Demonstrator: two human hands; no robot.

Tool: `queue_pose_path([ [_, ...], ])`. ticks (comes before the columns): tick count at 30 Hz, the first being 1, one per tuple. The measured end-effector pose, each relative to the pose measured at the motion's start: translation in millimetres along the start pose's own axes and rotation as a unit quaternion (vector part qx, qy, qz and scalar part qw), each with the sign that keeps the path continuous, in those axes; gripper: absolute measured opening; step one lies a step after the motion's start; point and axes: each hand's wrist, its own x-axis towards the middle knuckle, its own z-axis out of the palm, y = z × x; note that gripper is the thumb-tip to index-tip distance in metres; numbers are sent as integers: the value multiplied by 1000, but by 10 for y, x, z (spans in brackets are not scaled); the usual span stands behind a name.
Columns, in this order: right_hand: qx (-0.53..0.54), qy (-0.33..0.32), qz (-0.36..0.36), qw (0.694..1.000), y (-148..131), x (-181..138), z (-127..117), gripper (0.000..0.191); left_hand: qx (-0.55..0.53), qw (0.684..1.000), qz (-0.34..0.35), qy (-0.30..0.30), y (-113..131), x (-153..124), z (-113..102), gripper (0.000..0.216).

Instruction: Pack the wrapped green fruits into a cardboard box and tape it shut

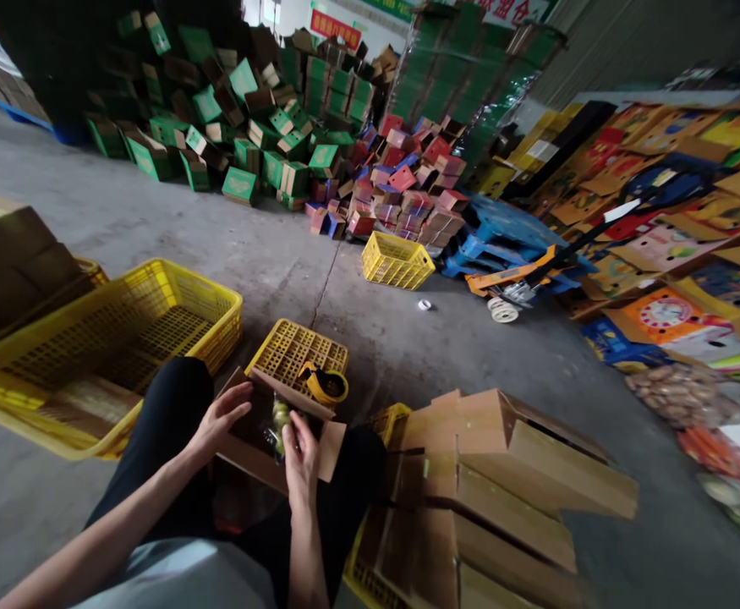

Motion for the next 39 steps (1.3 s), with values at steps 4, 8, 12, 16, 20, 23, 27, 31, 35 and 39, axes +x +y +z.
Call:
queue_pose_path([
  [4,-109,-16,-52,993,186,70,-71,54,69,997,7,33,-234,83,-199,72],
  [8,-293,42,-144,944,497,146,-302,50,174,983,64,-6,-431,31,-259,57],
  [12,-367,37,-146,918,884,157,-460,59,318,935,142,-72,-613,-184,-186,38],
  [16,-374,41,-182,908,1082,116,-462,61,457,866,164,-119,-718,-383,-122,19],
  [20,-375,56,-185,906,1016,95,-161,54,483,843,200,-124,-751,-415,-109,21],
  [23,-336,-26,-200,920,898,116,278,46,482,842,213,-117,-794,-400,-132,16],
  [27,-282,-35,-219,933,792,170,544,48,455,852,226,-127,-847,-415,-229,16],
  [31,-366,81,-229,899,862,81,169,33,419,870,236,-113,-811,-383,-331,24],
  [35,-494,60,-172,850,1004,-67,-106,22,422,867,250,-89,-739,-192,-257,42],
  [39,-560,35,-150,814,1031,-136,-35,27,462,857,188,-127,-758,-18,-100,31],
])
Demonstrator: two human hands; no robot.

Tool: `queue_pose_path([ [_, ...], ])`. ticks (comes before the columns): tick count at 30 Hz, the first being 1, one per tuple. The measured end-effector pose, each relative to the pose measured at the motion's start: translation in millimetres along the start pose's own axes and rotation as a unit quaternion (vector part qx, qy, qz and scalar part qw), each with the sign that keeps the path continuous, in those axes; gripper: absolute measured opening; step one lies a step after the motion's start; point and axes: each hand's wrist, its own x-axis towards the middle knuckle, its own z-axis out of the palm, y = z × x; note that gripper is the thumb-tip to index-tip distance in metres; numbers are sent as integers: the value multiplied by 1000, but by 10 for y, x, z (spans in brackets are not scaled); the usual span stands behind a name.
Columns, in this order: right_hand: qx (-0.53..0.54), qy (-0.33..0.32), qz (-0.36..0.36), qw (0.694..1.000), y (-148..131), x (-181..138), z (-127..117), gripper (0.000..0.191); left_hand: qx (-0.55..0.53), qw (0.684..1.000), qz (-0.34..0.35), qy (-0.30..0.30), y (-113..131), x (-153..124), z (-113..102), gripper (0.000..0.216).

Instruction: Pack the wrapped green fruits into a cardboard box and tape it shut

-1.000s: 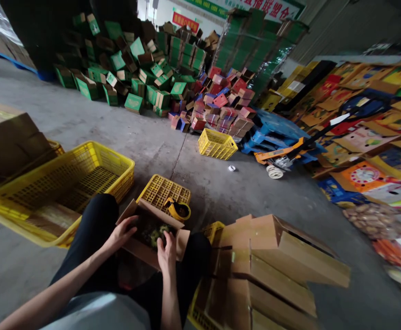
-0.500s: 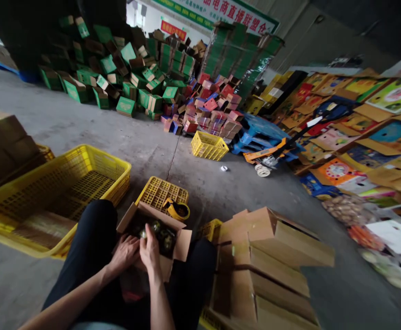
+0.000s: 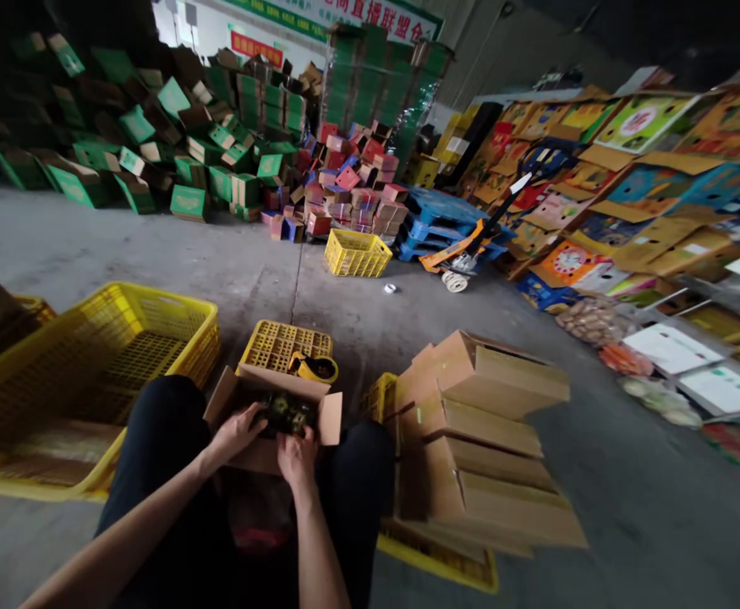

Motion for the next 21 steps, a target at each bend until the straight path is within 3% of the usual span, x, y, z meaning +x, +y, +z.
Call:
queue_pose_path([
  [7,-43,-46,42,997,-152,48,-88,36,22,998,-42,29,-101,-86,-47,18],
  [10,-51,-55,65,995,-196,75,-94,40,50,994,-78,59,-118,-53,-91,26],
  [15,-54,-56,75,994,-204,85,-67,40,85,989,-109,55,-91,38,-74,42],
  [21,-23,-59,65,996,-199,143,-195,29,84,995,-51,30,-7,13,-149,67],
])
